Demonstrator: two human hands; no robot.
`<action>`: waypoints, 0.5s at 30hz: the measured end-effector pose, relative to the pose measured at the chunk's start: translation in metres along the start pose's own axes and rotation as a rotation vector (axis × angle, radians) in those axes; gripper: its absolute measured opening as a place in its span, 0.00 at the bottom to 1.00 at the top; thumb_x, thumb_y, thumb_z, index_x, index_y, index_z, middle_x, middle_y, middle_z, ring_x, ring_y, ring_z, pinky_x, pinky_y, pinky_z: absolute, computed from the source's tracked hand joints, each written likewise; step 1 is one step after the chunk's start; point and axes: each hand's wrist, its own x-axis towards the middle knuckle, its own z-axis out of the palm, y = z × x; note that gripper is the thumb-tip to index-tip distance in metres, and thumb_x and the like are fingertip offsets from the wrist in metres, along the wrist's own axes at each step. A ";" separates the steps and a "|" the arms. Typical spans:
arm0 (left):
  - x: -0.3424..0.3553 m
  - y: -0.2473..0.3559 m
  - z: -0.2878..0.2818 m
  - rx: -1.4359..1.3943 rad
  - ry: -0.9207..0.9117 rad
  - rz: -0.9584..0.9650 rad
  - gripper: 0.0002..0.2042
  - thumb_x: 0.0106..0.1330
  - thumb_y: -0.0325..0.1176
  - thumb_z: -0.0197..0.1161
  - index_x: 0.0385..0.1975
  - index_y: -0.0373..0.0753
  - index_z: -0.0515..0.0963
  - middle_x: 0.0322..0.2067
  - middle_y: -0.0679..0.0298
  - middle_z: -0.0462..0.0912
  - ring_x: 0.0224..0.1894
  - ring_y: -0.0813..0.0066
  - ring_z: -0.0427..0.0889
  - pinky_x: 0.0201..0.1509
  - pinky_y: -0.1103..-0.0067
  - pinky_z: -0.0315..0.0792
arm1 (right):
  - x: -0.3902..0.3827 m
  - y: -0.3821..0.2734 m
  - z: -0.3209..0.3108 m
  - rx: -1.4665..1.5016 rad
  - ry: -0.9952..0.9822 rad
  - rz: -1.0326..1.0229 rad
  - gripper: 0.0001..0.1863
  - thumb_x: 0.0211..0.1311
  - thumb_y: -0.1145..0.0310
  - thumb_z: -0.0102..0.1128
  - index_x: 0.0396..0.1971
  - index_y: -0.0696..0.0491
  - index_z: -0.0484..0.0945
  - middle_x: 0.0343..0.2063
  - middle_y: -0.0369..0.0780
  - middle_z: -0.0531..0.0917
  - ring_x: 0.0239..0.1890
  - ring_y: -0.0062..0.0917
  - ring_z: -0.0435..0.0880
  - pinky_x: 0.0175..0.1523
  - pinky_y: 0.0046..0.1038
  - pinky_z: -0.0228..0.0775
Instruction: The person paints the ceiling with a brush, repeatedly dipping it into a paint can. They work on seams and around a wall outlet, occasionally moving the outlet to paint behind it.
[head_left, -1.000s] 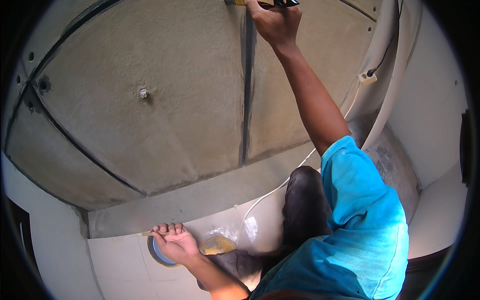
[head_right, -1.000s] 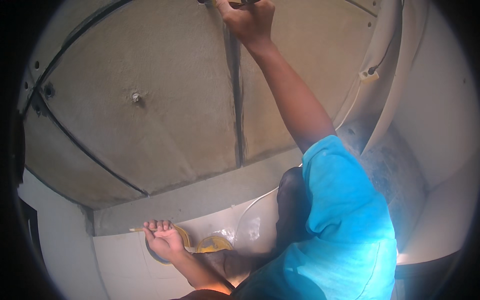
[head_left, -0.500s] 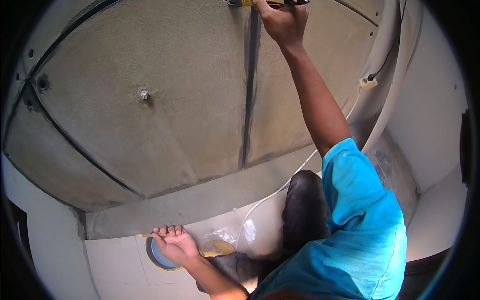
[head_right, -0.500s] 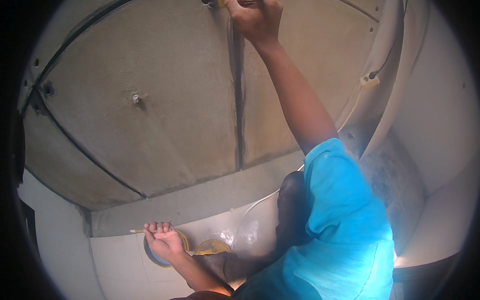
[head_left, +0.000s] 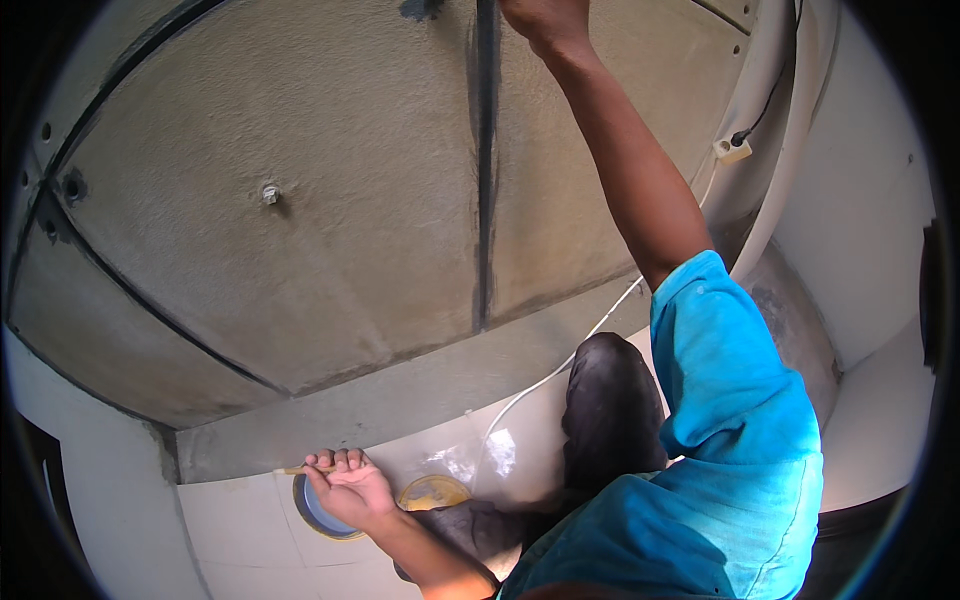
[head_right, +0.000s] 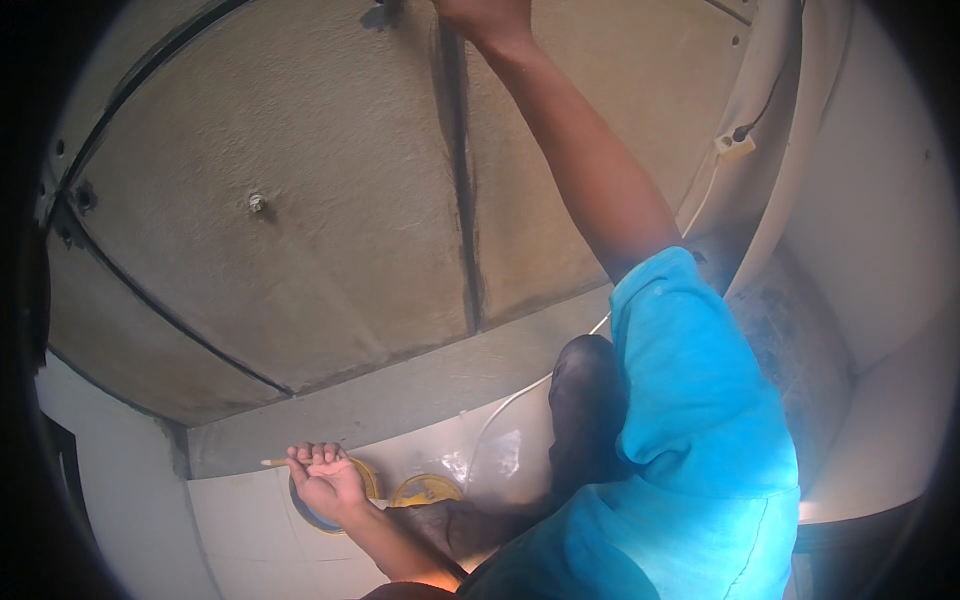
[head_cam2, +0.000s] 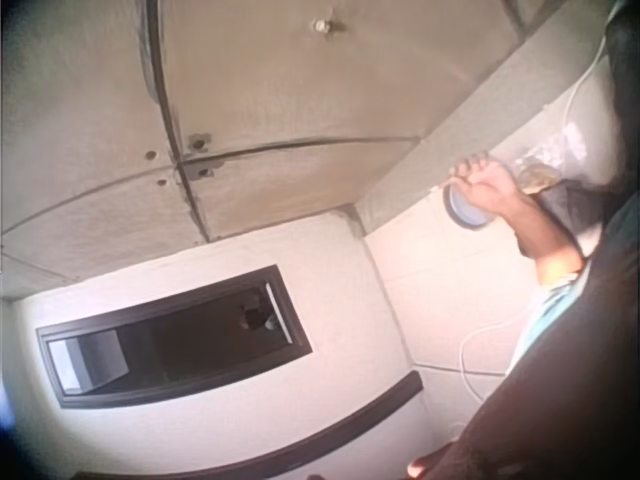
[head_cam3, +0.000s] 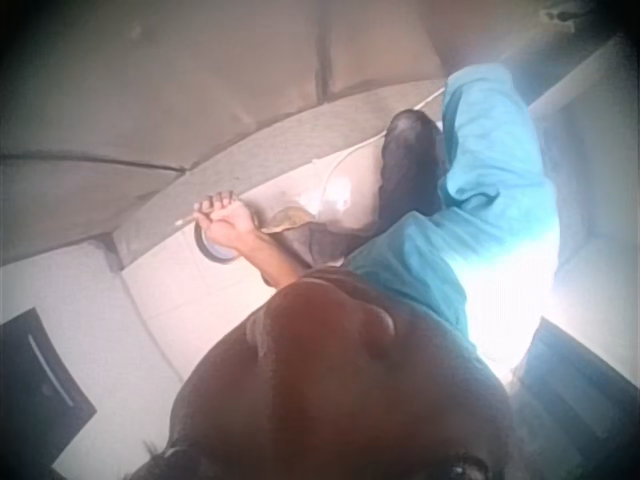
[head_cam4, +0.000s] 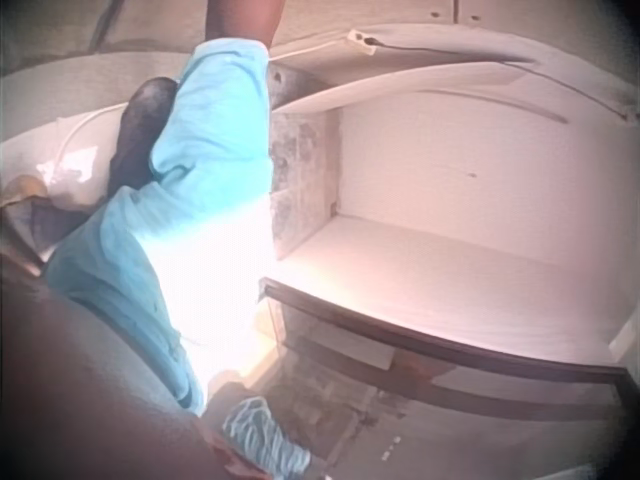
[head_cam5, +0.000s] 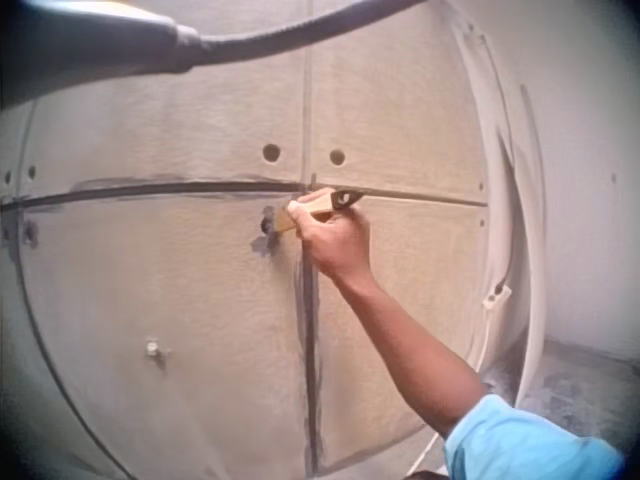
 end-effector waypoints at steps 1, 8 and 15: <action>-0.001 -0.002 0.004 -0.001 0.007 -0.007 0.09 0.81 0.40 0.49 0.41 0.43 0.72 0.31 0.70 0.75 0.26 0.77 0.69 0.33 0.78 0.64 | 0.004 -0.003 -0.002 -0.082 -0.068 -0.043 0.10 0.63 0.66 0.69 0.32 0.58 0.85 0.23 0.38 0.87 0.27 0.20 0.85 0.31 0.25 0.76; -0.002 -0.016 0.007 -0.019 0.010 -0.016 0.10 0.82 0.41 0.47 0.42 0.43 0.71 0.31 0.69 0.72 0.26 0.78 0.67 0.34 0.78 0.63 | 0.027 -0.009 -0.007 -0.278 -0.410 -0.783 0.06 0.60 0.77 0.66 0.36 0.52 0.85 0.34 0.40 0.85 0.34 0.28 0.86 0.37 0.30 0.81; -0.006 -0.020 0.014 -0.030 0.094 0.023 0.10 0.82 0.41 0.48 0.43 0.42 0.71 0.34 0.69 0.73 0.28 0.78 0.65 0.34 0.78 0.62 | 0.021 -0.019 -0.021 -0.493 -0.556 -0.932 0.16 0.50 0.81 0.69 0.41 0.51 0.84 0.39 0.39 0.84 0.43 0.34 0.83 0.45 0.34 0.80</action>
